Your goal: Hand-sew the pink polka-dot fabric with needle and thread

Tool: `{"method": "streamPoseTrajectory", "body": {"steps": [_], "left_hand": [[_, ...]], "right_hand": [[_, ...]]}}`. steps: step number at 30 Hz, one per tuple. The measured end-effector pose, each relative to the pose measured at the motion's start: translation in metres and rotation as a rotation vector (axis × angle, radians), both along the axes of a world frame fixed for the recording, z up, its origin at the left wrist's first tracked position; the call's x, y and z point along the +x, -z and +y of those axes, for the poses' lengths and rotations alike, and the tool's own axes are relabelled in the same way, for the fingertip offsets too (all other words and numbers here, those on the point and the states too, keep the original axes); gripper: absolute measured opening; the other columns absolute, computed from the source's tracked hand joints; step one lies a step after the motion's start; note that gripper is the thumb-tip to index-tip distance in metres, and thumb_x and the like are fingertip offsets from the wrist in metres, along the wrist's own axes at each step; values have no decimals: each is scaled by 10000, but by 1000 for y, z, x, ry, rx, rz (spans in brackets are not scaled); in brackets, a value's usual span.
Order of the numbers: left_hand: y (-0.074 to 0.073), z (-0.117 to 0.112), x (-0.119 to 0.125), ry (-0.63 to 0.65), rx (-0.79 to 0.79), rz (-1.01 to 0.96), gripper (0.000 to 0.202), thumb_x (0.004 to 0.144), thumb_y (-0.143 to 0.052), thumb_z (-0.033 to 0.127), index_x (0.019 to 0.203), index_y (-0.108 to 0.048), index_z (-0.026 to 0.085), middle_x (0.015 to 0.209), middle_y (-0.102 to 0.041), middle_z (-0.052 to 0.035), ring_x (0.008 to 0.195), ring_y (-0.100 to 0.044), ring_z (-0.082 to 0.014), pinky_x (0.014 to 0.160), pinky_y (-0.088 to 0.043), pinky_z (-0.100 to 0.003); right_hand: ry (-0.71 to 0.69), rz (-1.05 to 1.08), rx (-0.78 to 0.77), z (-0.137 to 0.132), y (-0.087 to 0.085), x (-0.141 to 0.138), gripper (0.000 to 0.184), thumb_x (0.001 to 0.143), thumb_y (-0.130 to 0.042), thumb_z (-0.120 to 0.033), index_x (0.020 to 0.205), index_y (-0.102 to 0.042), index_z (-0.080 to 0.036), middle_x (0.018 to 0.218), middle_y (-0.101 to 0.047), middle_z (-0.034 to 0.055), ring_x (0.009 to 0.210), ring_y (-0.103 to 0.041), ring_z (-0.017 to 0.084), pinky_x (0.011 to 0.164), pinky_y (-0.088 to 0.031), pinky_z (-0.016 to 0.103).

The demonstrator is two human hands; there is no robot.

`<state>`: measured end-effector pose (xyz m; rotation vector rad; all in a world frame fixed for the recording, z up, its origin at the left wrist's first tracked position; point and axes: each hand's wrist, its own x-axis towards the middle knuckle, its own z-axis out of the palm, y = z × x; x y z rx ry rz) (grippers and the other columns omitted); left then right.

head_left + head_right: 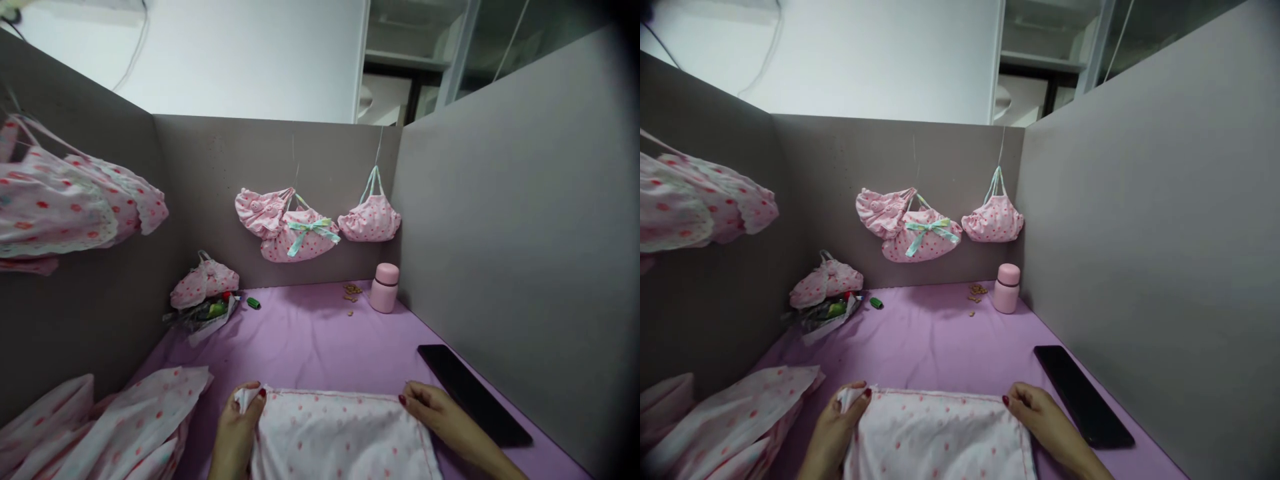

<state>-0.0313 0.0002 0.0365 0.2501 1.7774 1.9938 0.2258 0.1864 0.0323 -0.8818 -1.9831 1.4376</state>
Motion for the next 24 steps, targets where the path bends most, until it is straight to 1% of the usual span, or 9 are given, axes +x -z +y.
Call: {"method": "streamPoseTrajectory", "body": {"steps": [3, 5, 7, 10, 12, 16, 18, 21, 24], "left_hand": [[-2, 1, 11, 54, 11, -41, 313, 538, -768, 348, 747, -597, 189, 547, -583, 49, 538, -544, -177, 556, -405, -271], [-9, 1, 19, 75, 30, -30, 276, 585, -741, 337, 755, -575, 197, 514, -532, 70, 497, -491, -148, 520, -369, -248], [-18, 1, 23, 131, 30, 48, 251, 637, -709, 326, 789, -561, 191, 536, -512, 74, 514, -464, -130, 528, -358, -235], [-21, 4, 17, 206, -31, 206, 225, 690, -628, 324, 836, -545, 174, 610, -512, 61, 582, -463, -129, 577, -376, -234], [-11, 7, 7, 184, -80, 260, 212, 676, -559, 303, 840, -536, 170, 605, -481, 64, 572, -434, -128, 561, -362, -237], [22, 15, -13, 165, -138, 282, 180, 621, -508, 256, 782, -522, 177, 555, -449, 71, 533, -422, -137, 534, -341, -255], [31, 16, -17, 161, -174, 298, 185, 620, -484, 238, 792, -522, 181, 538, -443, 72, 524, -429, -145, 531, -335, -261], [34, 16, -16, 164, -226, 333, 224, 637, -478, 228, 849, -532, 177, 571, -498, 48, 556, -483, -169, 574, -363, -282], [31, 14, -14, 177, -260, 354, 298, 664, -477, 231, 951, -523, 164, 632, -563, 15, 618, -549, -203, 652, -410, -314]], "right_hand": [[162, 236, -286, -10, -9, 5, 317, 739, -671, -470, 659, -478, -231, 560, -494, -51, 511, -472, 154, 519, -371, 265], [270, 319, -352, -13, -24, 5, 313, 740, -650, -507, 707, -479, -246, 540, -515, -48, 492, -505, 173, 511, -395, 280], [338, 295, -220, -8, -39, 6, 302, 757, -609, -525, 727, -481, -254, 541, -528, -45, 487, -517, 181, 510, -407, 284], [411, 9, 221, 12, -46, 2, 266, 804, -519, -498, 701, -499, -253, 554, -548, -28, 519, -540, 195, 526, -391, 282], [391, -238, 463, 26, -32, -5, 254, 827, -440, -459, 701, -518, -252, 580, -613, 8, 570, -594, 232, 564, -398, 303], [220, -560, 664, 41, 18, -25, 280, 871, -326, -322, 711, -544, -251, 620, -694, 77, 620, -654, 278, 571, -424, 332], [155, -607, 756, 40, 29, -34, 244, 828, -365, -230, 749, -596, -232, 737, -731, 121, 731, -676, 295, 625, -458, 342], [106, -586, 869, 26, 12, -53, 266, 792, -408, -177, 916, -644, -169, 1025, -699, 187, 963, -634, 322, 770, -465, 373], [-53, -542, 831, 1, -19, -86, 265, 846, -373, -195, 829, -637, -172, 860, -708, 137, 820, -653, 274, 722, -459, 341]]}}
